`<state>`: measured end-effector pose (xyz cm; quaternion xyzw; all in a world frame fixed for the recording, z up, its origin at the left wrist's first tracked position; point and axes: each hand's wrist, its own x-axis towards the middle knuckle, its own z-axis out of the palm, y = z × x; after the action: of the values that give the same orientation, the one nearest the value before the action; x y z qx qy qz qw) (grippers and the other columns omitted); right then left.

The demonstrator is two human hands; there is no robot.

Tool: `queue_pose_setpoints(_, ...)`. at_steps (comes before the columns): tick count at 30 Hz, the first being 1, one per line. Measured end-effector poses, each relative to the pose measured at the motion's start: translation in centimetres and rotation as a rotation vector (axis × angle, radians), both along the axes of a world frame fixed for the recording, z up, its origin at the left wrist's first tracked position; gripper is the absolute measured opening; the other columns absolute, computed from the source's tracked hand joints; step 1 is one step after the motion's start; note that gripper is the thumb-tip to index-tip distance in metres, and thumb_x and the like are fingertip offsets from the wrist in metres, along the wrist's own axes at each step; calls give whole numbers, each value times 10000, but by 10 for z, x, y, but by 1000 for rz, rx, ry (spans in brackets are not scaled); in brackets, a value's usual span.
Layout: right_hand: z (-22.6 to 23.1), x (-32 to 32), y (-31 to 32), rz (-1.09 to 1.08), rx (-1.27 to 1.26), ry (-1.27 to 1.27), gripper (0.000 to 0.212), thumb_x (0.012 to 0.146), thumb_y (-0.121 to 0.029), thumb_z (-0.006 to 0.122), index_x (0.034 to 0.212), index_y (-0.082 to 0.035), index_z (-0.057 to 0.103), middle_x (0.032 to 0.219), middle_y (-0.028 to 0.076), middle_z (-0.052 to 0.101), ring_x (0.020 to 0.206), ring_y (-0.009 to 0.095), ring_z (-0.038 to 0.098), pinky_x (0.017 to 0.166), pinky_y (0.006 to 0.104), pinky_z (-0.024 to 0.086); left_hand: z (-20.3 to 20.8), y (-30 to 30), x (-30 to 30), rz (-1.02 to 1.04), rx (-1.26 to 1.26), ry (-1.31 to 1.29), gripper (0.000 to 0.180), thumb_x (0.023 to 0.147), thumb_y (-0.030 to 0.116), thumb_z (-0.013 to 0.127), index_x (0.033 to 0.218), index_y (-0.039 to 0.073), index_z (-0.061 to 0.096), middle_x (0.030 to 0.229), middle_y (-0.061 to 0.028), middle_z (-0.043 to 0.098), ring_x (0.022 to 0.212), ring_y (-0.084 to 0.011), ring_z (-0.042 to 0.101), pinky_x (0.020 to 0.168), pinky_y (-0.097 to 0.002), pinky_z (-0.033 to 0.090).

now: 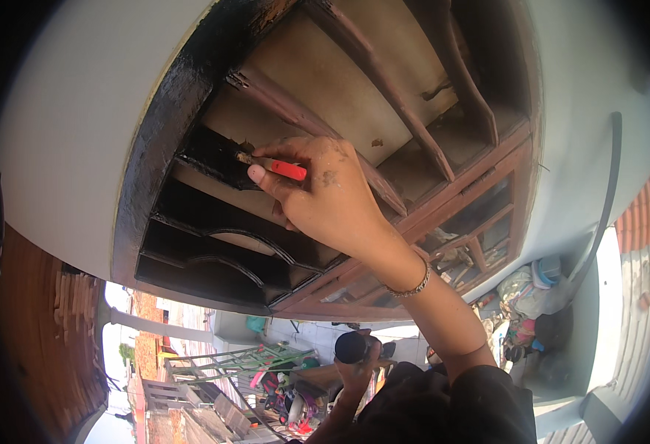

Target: The person paints the underside of a wooden balcony ceiling with black paint using a brush. They repeatedly dip the brush into a paint can held in the other hand and apply paint to the wooden beams and panels.

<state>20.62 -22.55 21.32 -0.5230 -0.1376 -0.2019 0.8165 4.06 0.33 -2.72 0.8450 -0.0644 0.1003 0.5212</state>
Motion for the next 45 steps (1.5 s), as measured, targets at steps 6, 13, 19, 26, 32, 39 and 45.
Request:
queue_pose_setpoints(6,4,-12,-22,-110,39,-12,282,953,-199,739,1076,55,747,723,116,706,562,146,663,533,280,508,1,0,1,-18,0,18,319,861,-10,784,1153,-45,662,897,-65,727,786,-124,686,736,-275,552)
queue_pose_setpoints(13,-18,-33,-8,-102,-74,-174,232,913,-137,758,1072,32,756,734,175,711,603,205,693,637,302,532,9,-7,1,20,4,-30,320,851,-2,798,1144,-31,673,918,-57,731,841,-126,683,801,-290,547)
queue_pose_setpoints(19,-18,-15,-19,-277,-113,-110,288,906,-193,772,1079,37,755,759,194,719,589,203,685,626,324,529,12,-10,2,29,-17,3,294,849,61,836,1099,-11,700,847,-17,704,781,-88,641,774,-269,532)
queue_pose_setpoints(26,-29,-55,-14,-152,-56,-22,256,944,-141,734,1113,51,739,803,138,739,642,157,704,589,269,527,13,-11,4,55,-78,-33,298,856,17,818,1123,-16,690,852,5,700,782,-68,630,764,-246,523)
queue_pose_setpoints(32,-35,-39,7,-173,-172,-84,250,931,-132,741,1112,40,741,763,155,718,620,204,708,626,302,537,17,-10,3,48,-24,-1,308,849,31,826,1120,-14,688,925,-25,709,826,-90,642,784,-260,527)
queue_pose_setpoints(39,-43,-14,2,-356,-150,-23,307,952,-173,748,1166,46,722,844,114,756,621,104,671,545,225,516,6,-4,2,72,-93,18,297,847,61,836,1112,4,712,869,-6,716,789,-64,641,769,-245,526)
queue_pose_setpoints(45,-49,-24,6,-215,-58,-36,268,969,-191,705,1091,44,739,677,116,690,570,180,672,585,289,505,12,-1,-1,104,-113,-13,296,850,55,830,1117,8,711,868,-5,716,789,-69,645,771,-244,525)
